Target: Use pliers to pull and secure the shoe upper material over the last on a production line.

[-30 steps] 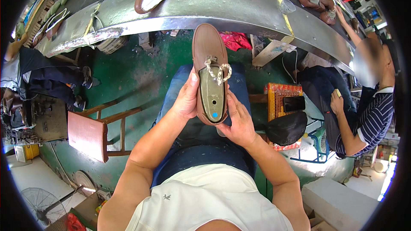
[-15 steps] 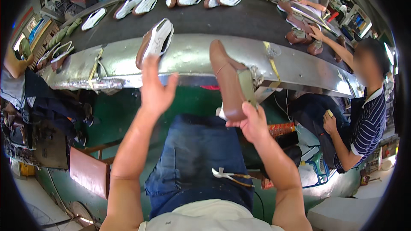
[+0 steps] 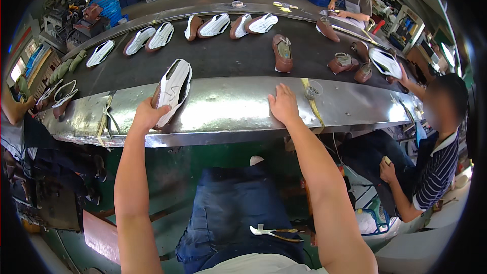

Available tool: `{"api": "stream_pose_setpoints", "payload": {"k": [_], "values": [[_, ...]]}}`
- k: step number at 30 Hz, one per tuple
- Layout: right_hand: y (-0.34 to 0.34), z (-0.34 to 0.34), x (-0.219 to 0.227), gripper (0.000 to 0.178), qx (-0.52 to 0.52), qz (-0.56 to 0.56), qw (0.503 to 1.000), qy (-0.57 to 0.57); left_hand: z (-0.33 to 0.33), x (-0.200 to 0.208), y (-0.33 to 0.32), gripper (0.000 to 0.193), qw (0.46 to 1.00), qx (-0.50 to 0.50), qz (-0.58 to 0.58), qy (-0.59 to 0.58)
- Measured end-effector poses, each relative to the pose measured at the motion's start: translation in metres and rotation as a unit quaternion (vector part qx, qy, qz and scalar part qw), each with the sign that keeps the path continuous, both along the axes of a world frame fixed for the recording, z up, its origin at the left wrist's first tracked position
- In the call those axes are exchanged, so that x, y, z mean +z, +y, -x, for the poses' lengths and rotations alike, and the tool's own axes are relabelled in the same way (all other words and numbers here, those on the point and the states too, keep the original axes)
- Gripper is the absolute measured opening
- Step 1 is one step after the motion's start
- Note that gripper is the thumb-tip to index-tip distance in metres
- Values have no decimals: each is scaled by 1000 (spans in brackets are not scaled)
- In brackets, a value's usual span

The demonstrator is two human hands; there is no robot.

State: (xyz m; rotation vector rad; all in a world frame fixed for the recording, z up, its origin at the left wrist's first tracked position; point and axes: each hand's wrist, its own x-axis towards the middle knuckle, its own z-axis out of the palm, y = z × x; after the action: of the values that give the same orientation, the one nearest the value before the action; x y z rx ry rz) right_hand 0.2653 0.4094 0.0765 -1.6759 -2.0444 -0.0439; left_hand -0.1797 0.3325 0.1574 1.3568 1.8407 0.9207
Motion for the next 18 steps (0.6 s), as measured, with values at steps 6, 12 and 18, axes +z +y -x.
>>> {"api": "stream_pose_setpoints", "payload": {"k": [6,12,18], "values": [[-92,8,9,57,55,25,998,-30,8,-20,-5,49,995,8,-62,76],[-327,-37,-44,58,257,137,957,14,-31,-48,-167,42,969,27,-140,-203],[-462,-67,-61,60,235,350,907,-12,-93,-118,-287,59,882,-118,112,-443]]}}
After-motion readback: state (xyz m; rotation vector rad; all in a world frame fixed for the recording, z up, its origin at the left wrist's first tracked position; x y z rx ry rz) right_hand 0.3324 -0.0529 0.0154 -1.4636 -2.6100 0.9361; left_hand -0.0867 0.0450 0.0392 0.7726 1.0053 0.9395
